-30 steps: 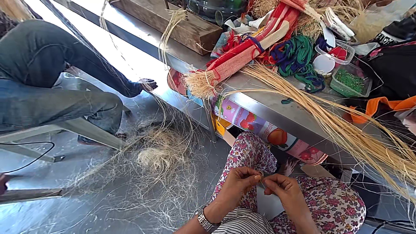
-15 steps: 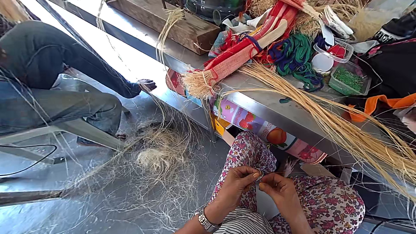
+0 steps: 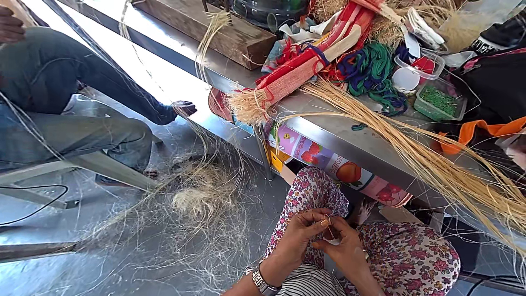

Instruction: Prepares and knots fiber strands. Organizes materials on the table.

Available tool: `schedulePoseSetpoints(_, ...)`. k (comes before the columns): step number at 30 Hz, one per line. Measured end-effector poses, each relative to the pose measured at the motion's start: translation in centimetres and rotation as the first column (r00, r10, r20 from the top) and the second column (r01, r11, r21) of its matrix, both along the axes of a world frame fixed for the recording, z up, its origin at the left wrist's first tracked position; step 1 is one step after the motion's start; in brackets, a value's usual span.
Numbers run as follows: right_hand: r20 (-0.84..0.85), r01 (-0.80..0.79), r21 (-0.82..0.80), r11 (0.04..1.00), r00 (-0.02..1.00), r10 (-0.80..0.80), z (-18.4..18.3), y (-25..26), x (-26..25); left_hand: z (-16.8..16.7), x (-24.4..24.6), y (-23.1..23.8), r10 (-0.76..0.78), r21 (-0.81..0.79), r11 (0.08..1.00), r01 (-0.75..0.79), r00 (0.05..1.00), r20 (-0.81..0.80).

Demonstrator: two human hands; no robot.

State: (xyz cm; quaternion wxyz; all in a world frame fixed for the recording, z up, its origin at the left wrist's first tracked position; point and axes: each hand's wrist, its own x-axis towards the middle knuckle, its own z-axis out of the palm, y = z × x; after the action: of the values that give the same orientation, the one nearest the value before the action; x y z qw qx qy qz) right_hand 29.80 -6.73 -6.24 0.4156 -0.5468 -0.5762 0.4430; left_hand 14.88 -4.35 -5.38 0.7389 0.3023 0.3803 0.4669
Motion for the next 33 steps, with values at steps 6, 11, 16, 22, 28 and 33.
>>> schedulePoseSetpoints(6, -0.149, -0.042, 0.020, 0.999, 0.988, 0.045, 0.0, 0.2, 0.1, -0.1, -0.6, 0.3, -0.020, -0.026, 0.999, 0.023, 0.993, 0.112)
schedulePoseSetpoints(11, -0.554, -0.276, -0.308, 0.910, 0.830, 0.065, 1.9, 1.1, 3.3, -0.5, -2.5, 1.2, -0.107, -0.002, 0.994, 0.109, 0.979, 0.171)
schedulePoseSetpoints(16, -0.292, -0.232, -0.256, 0.938, 0.944, 0.153, 3.2, 1.4, 5.2, -0.7, -4.5, 1.9, -0.295, 0.054, 0.955, 0.291, 0.949, 0.110)
schedulePoseSetpoints(22, 0.230, -0.093, 0.108, 0.990, 0.971, 0.066, 4.1, 0.8, 6.1, 0.0, -5.6, 2.1, -0.457, 0.081, 0.889, 0.450, 0.880, 0.129)
schedulePoseSetpoints(28, 0.143, 0.070, 0.444, 0.893, 0.979, -0.148, 3.3, 1.1, 5.8, -0.8, -6.0, 2.0, -0.486, 0.262, 0.866, 0.426, 0.841, 0.238)
schedulePoseSetpoints(33, -0.431, 0.210, -0.002, 0.978, 0.882, -0.190, 1.3, 0.1, 1.6, -1.5, -4.1, 1.4, -0.554, 0.277, 0.831, 0.483, 0.761, 0.336)
